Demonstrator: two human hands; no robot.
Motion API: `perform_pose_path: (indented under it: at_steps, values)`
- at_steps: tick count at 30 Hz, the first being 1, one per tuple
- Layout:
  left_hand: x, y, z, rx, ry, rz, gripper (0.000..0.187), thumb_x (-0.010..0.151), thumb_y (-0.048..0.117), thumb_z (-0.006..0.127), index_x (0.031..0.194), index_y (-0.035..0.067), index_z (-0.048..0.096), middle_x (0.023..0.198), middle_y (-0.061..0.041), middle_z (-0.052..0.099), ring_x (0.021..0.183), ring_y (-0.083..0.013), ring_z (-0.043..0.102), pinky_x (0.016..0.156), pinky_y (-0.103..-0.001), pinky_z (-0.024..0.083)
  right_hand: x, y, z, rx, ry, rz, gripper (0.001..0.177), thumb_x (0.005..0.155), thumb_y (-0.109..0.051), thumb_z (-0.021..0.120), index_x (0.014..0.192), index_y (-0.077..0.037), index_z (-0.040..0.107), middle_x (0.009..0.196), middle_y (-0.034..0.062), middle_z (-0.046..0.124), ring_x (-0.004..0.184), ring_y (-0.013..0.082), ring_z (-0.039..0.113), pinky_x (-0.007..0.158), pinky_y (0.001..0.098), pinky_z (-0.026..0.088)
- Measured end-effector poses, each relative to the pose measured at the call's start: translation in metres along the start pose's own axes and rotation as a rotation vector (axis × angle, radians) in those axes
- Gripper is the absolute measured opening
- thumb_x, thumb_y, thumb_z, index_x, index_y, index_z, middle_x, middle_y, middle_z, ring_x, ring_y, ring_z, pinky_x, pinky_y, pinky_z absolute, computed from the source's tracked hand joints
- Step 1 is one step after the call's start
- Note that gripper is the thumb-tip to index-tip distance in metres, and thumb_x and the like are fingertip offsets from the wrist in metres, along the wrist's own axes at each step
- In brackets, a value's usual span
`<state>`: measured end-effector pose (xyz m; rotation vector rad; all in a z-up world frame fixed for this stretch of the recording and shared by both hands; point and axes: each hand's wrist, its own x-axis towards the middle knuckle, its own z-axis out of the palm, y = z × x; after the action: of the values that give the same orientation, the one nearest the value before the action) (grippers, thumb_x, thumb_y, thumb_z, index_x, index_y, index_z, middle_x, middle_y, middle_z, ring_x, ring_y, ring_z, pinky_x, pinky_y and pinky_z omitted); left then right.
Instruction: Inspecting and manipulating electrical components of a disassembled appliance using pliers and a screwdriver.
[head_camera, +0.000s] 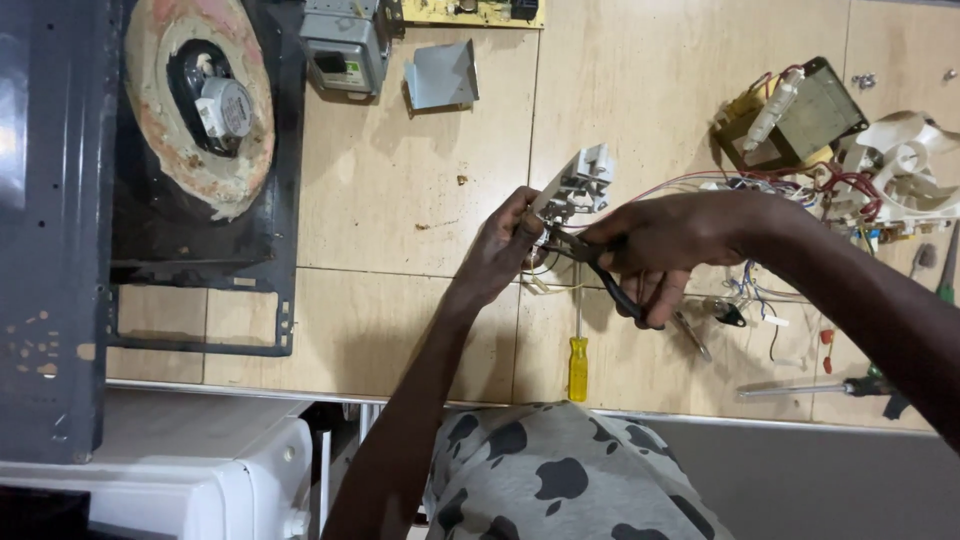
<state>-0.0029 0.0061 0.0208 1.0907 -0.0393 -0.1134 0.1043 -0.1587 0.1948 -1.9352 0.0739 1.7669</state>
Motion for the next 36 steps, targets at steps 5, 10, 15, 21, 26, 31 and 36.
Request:
perform_pose_path:
  at_steps: [5,10,15,21,26,31,36]
  values:
    - [0.004,-0.026,-0.006,-0.049,0.033,-0.014,0.052,0.1,0.059,0.057,0.122,0.011,0.055,0.09,-0.001,0.056,0.079,-0.0061,0.052,0.059,-0.017,0.047,0.004,0.004,-0.004,-0.05,-0.054,0.014,0.06,0.1,-0.012,0.047,0.158,-0.003,0.034,0.093,0.0431,0.071,0.084,0.0521,0.077,0.074,0.0557,0.067]
    - [0.001,-0.01,-0.001,-0.059,0.037,-0.01,0.054,0.1,0.06,0.057,0.122,0.011,0.055,0.089,0.0,0.052,0.077,-0.0053,0.048,0.059,-0.017,0.045,-0.006,-0.003,0.003,-0.021,-0.025,0.03,0.06,0.1,-0.011,0.048,0.159,-0.004,0.034,0.096,0.0445,0.07,0.085,0.0524,0.077,0.076,0.0572,0.066]
    - [0.002,-0.019,-0.006,-0.042,0.021,-0.006,0.056,0.1,0.059,0.058,0.122,0.008,0.055,0.09,-0.005,0.056,0.08,-0.0088,0.054,0.059,-0.018,0.047,-0.011,-0.009,0.002,-0.055,-0.018,0.042,0.057,0.1,-0.009,0.045,0.157,-0.004,0.04,0.091,0.0422,0.071,0.082,0.0518,0.078,0.074,0.0562,0.067]
    - [0.002,-0.01,-0.003,-0.015,0.017,0.007,0.054,0.102,0.059,0.055,0.123,0.009,0.054,0.088,-0.002,0.055,0.078,-0.0055,0.052,0.06,-0.018,0.048,0.003,-0.008,-0.002,0.03,-0.052,0.057,0.061,0.1,-0.011,0.049,0.159,-0.006,0.036,0.089,0.0468,0.069,0.081,0.0582,0.075,0.075,0.0622,0.063]
    - [0.003,-0.01,-0.001,-0.003,0.004,0.03,0.053,0.102,0.058,0.055,0.122,0.009,0.054,0.087,-0.002,0.055,0.077,-0.0068,0.053,0.058,-0.018,0.047,-0.002,-0.013,0.0,-0.007,-0.054,0.093,0.057,0.1,-0.013,0.05,0.155,-0.006,0.04,0.089,0.0456,0.07,0.081,0.0572,0.075,0.072,0.06,0.062]
    - [0.006,-0.017,-0.002,0.028,-0.047,0.05,0.05,0.102,0.056,0.054,0.121,0.009,0.055,0.084,-0.002,0.056,0.073,-0.0067,0.055,0.057,-0.018,0.05,0.012,-0.008,-0.005,-0.109,-0.06,0.083,0.049,0.099,-0.015,0.053,0.146,-0.005,0.055,0.088,0.0422,0.073,0.073,0.0524,0.076,0.058,0.0512,0.062]
    - [0.004,0.009,0.006,0.009,-0.04,-0.018,0.053,0.103,0.06,0.05,0.12,0.01,0.053,0.084,-0.003,0.054,0.071,-0.0074,0.049,0.054,-0.018,0.043,0.061,0.003,-0.027,-0.261,-0.121,0.062,0.041,0.099,-0.016,0.053,0.138,-0.002,0.058,0.093,0.0426,0.073,0.071,0.0492,0.077,0.053,0.0425,0.062]
